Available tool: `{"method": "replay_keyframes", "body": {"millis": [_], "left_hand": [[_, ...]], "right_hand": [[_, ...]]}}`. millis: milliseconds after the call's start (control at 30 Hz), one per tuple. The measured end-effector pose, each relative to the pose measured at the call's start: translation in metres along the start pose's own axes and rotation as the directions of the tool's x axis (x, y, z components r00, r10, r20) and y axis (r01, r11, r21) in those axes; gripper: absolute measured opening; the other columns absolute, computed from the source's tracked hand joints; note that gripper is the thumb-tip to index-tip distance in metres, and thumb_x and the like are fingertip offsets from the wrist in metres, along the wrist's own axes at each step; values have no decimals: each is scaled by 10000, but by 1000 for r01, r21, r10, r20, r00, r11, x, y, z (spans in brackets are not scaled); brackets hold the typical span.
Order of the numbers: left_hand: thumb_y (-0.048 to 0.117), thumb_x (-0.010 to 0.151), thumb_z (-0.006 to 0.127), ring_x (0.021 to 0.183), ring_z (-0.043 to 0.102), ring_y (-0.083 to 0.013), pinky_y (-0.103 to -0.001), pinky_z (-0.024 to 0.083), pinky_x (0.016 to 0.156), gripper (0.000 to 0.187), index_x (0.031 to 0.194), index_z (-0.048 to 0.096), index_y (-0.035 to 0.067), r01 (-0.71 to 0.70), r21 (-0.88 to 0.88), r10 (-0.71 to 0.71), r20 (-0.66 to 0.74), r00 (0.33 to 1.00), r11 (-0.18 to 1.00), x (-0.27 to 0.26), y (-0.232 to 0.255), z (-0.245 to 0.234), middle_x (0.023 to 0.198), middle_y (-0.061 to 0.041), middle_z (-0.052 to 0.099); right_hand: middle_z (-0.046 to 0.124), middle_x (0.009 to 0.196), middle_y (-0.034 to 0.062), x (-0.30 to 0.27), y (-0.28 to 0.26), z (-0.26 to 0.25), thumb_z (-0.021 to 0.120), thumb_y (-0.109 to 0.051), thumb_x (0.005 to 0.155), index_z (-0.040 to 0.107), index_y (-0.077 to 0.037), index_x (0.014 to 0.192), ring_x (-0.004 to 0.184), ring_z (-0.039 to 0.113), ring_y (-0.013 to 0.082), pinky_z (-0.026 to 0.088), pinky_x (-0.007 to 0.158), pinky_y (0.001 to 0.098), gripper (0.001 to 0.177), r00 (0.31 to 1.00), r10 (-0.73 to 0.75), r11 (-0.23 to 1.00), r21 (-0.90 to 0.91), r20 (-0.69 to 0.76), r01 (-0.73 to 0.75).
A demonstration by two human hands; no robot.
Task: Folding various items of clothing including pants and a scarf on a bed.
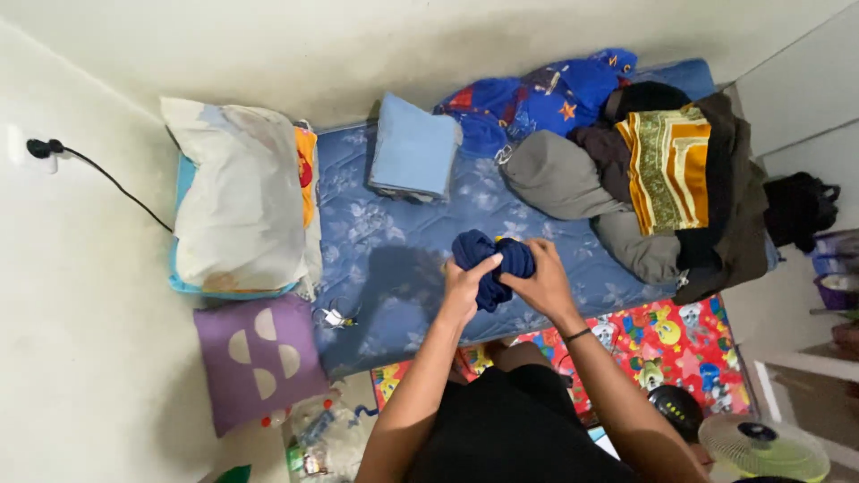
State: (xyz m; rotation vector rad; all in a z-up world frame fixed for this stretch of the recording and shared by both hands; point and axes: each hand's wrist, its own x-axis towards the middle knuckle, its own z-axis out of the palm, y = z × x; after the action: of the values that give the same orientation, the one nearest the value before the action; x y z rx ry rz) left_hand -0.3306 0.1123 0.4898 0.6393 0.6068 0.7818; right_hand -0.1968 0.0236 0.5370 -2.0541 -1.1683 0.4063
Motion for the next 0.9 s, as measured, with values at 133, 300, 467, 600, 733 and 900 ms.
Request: {"method": "replay_keyframes", "body": {"millis": [133, 300, 467, 600, 733, 900], "left_hand": [[50, 923, 743, 807, 568, -73, -267, 486, 747, 126, 891, 622, 40, -161, 242, 162, 16, 987, 957, 5, 3, -18, 871, 47, 625], [116, 900, 706, 789, 682, -268, -392, 541, 735, 139, 939, 684, -15, -267, 739, 373, 23, 927, 618, 2, 31, -31, 844, -125, 736], [231, 875, 707, 852, 693, -488, -565, 531, 768, 337, 1129, 669, 12, -17, 969, 422, -90, 902, 245, -7, 43, -54, 896, -270, 721], [242, 910, 675, 830, 689, -495, -588, 529, 768, 422, 1290, 642, 63, 145, 987, 385, -163, 909, 76, -4, 43, -84, 876, -284, 715], [227, 924, 665, 898, 700, -471, -562, 540, 793, 420, 1329, 629, 119, 195, 980, 345, -170, 923, -39, -8, 61, -96, 977, -261, 732], [86, 763, 703, 1052, 684, -438, -615, 484, 841, 669, 1407, 546, 170, 21, 979, 305, 43, 951, -202, -21, 50, -153, 1268, -202, 674]], "right_hand": [[663, 1189, 208, -8, -19, 5, 789, -212, 704, 665, 18, 1169, 1111, 642, 402, 509, 969, 452, 533, 999, 23, 997, -77, -47, -26], [695, 1156, 206, -10, -23, -2, 717, -164, 798, 699, -7, 1211, 1075, 659, 414, 521, 926, 468, 442, 980, 110, 983, -125, -167, -132], [710, 1136, 195, -13, 21, -11, 713, -153, 795, 727, -39, 1183, 1054, 671, 409, 526, 914, 478, 404, 956, 159, 954, -210, -247, -213], [747, 1015, 189, -22, 104, 0, 720, -167, 794, 792, -92, 1088, 963, 713, 391, 556, 857, 476, 313, 894, 423, 857, -258, -146, -447], [767, 966, 186, -41, 162, 16, 705, -106, 826, 787, -41, 1066, 898, 758, 303, 586, 827, 405, 262, 886, 438, 883, -112, -151, -456], [737, 1058, 121, -29, 86, -6, 648, 58, 828, 715, -26, 1215, 855, 691, 170, 552, 761, 306, 402, 927, 323, 940, 178, -191, -291]]}}
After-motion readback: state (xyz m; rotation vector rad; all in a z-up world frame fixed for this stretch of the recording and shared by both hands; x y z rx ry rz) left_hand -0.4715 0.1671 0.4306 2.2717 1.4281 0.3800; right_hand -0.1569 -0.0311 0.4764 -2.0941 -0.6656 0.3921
